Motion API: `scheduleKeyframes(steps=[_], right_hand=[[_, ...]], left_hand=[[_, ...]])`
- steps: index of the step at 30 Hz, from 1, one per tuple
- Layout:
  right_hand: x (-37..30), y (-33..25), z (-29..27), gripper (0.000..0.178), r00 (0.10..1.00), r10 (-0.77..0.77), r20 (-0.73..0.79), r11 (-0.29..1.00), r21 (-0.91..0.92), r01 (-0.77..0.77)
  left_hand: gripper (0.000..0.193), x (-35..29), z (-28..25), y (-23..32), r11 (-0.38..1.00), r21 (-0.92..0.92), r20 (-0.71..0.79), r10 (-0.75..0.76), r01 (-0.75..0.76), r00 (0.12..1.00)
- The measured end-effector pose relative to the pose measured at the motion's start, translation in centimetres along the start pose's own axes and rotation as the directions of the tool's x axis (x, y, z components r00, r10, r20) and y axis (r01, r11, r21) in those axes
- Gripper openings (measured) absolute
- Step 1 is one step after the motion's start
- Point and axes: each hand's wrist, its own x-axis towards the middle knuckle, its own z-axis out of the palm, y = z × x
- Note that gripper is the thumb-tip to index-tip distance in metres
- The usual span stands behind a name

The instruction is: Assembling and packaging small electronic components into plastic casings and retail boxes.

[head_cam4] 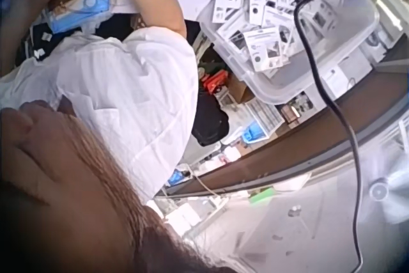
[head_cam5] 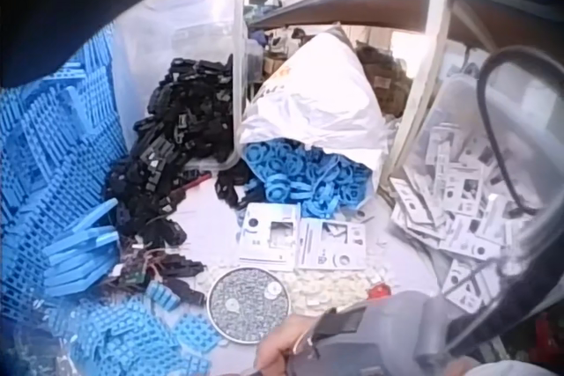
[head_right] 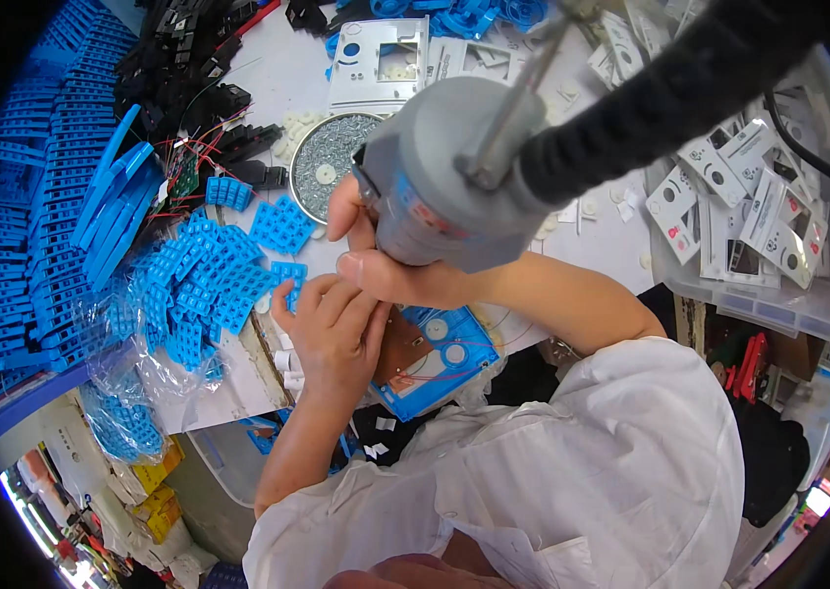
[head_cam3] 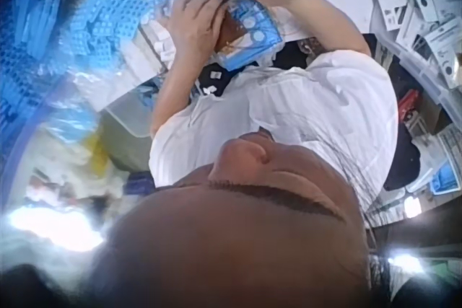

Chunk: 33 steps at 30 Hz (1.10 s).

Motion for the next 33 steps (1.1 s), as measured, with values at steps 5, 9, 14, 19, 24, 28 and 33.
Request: scheduleKeyframes(steps=[5,9,14,19,24,28,33], right_hand=[[0.2,0.9,0.6,0.021,1.000,0.016,0.009,0.999,-0.035,-0.016],[-0.4,2.6,0.5,0.018,0.996,0.074,0.057,0.997,-0.024,-0.072],[-0.3,3.2,0.7,0.021,0.992,0.105,0.074,0.994,0.011,-0.107],[1.2,1.5,-0.8,0.048,0.976,0.199,0.087,0.939,0.269,-0.216],[1.8,-3.0,-5.1,0.051,0.970,-0.176,-0.166,0.974,0.111,0.196],[1.9,-5.1,-5.6,0.050,0.935,-0.145,-0.322,0.988,-0.088,0.123],[0.3,-4.5,-7.3,0.057,0.879,-0.212,-0.427,0.946,-0.315,0.075]], left_hand=[[0.025,0.0,0.2,0.0,1.000,-0.018,-0.013,-0.009,0.009,1.000],[0.021,0.0,0.0,0.1,0.999,-0.025,-0.009,-0.023,0.023,1.000],[0.022,-0.3,0.2,0.0,0.999,-0.032,-0.022,-0.016,0.015,1.000],[0.036,-0.1,-0.9,0.0,0.994,-0.096,0.056,-0.052,0.057,0.997],[0.051,-0.5,-2.9,-1.8,0.980,-0.152,0.031,-0.128,0.131,0.991],[0.051,0.1,-1.5,-1.1,0.996,-0.066,0.131,-0.047,0.056,0.990],[0.050,0.2,-6.2,1.9,0.981,-0.157,0.157,-0.090,0.115,0.983]])
